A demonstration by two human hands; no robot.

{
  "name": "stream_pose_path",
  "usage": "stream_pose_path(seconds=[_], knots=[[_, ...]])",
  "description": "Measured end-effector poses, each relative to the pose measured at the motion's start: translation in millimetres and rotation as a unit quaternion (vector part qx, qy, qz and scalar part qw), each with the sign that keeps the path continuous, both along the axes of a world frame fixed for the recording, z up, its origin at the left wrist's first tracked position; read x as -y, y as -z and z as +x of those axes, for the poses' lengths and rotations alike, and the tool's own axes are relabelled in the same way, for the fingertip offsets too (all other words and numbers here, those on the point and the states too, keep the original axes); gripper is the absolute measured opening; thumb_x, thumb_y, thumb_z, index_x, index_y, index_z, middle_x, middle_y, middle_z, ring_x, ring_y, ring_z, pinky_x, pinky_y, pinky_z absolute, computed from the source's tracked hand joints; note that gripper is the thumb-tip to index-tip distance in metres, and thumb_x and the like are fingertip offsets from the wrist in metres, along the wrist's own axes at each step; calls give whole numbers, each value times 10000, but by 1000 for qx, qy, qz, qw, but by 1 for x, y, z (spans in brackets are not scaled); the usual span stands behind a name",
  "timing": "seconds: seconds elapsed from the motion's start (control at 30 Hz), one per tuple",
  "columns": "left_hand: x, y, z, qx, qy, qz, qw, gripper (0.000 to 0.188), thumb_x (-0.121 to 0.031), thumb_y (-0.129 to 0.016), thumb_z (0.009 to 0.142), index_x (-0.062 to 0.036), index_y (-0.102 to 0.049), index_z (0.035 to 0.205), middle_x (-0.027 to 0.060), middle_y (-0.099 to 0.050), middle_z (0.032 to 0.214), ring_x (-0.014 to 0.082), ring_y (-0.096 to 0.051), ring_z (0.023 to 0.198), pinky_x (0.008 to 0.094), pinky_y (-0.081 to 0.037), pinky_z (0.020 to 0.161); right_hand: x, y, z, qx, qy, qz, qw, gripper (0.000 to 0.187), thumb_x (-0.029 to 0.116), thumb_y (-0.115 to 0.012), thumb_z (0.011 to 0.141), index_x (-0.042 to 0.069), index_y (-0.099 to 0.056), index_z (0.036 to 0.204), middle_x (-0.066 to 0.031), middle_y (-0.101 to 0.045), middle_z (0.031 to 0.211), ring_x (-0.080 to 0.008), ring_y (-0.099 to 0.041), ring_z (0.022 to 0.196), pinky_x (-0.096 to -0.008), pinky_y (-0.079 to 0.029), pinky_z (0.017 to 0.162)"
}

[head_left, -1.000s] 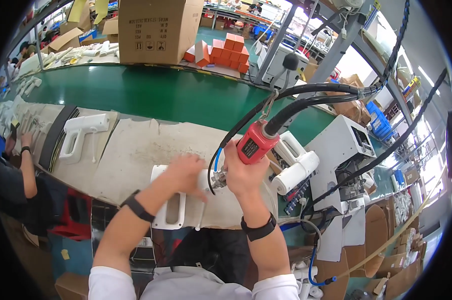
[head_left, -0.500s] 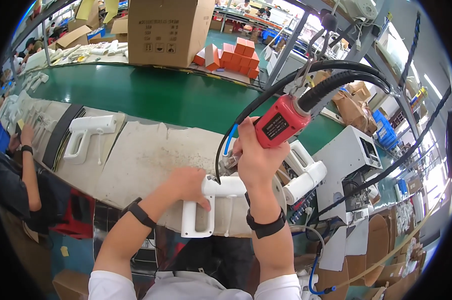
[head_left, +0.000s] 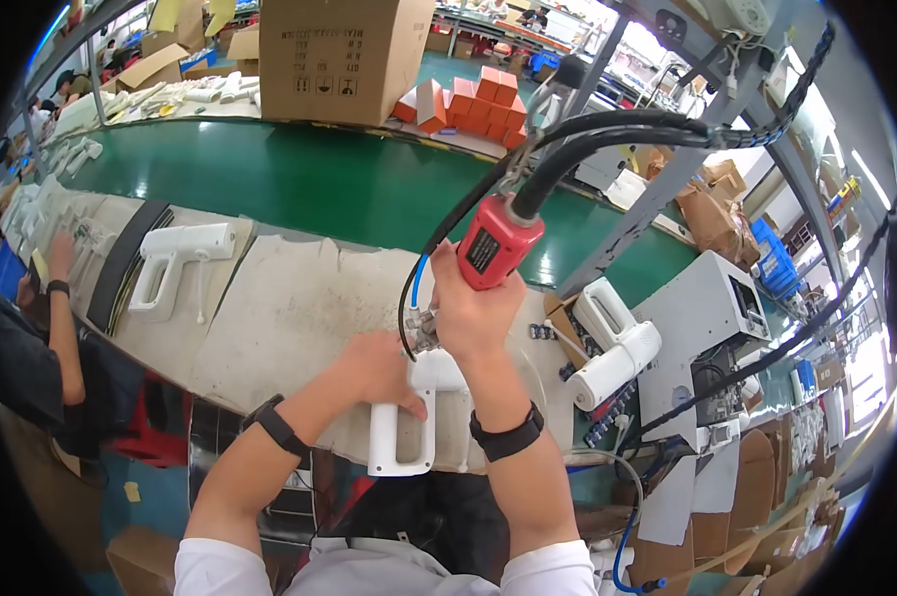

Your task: The person picks up a white plastic housing, positions it under a pneumatic screwdriver to drive a screw, and then places the finished piece into a cardboard box before repeating the process.

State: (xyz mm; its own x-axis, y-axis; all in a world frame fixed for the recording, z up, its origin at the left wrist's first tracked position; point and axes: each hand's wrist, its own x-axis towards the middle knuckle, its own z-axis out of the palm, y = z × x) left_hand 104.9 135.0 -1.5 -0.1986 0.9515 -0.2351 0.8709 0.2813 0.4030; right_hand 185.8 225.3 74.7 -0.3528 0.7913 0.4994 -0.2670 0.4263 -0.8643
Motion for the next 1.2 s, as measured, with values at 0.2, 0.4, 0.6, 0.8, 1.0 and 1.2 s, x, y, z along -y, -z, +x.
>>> stream_pose_path(seconds=[0.2, 0.4, 0.6, 0.8, 1.0, 1.2], knots=[[-9, 5, 1, -17, -2, 21, 1000, 908, -649, -809, 475, -21, -571, 1087, 144, -629, 1051, 309, -604, 1038, 402, -503, 858, 10, -36, 33, -71, 29, 13, 997, 68, 49, -627, 868, 6, -581, 842, -29, -541, 539, -92, -512, 437, -228, -378, 417], [-31, 15, -2, -5, 48, 29, 998, 885, -661, -799, 487, -7, -587, 1043, 151, -628, 1059, 307, -601, 1039, 412, -501, 870, 16, -45, 56, -46, 14, 10, 999, 69, 37, -611, 873, -7, -561, 858, -30, -534, 538, -103, -492, 415, -231, -369, 400], [-36, 15, 3, 2, 57, 23, 998, 900, -678, -802, 471, 5, -593, 1018, 161, -627, 1069, 311, -601, 1037, 415, -506, 866, 3, 4, 50, 2, 21, 8, 1000, 114, 80, -646, 873, 1, -576, 830, -17, -554, 563, -84, -520, 466, -228, -402, 454], [-18, 23, 11, -33, 20, 150, 988, 879, -600, -839, 492, 26, -587, 1056, 188, -613, 1110, 319, -589, 1075, 418, -501, 881, 2, 14, 47, 14, 10, 25, 1000, 111, 77, -643, 870, -3, -575, 832, -20, -558, 575, -88, -524, 472, -219, -399, 455], [24, 46, -12, 268, -140, 140, 943, 847, -442, -854, 560, 14, -561, 1210, 188, -611, 1144, 352, -562, 1093, 404, -443, 943, 28, -61, 59, -61, 6, -6, 998, 58, 33, -598, 873, -5, -554, 871, -36, -543, 567, -110, -508, 443, -222, -367, 418], [16, 67, 8, 147, -135, 174, 964, 876, -581, -802, 567, -91, -563, 1252, 164, -597, 1158, 331, -491, 1134, 449, -318, 1002, 12, -41, 14, -73, -10, 30, 997, 119, 83, -663, 868, -7, -590, 838, -25, -551, 569, -88, -512, 445, -224, -375, 417]])
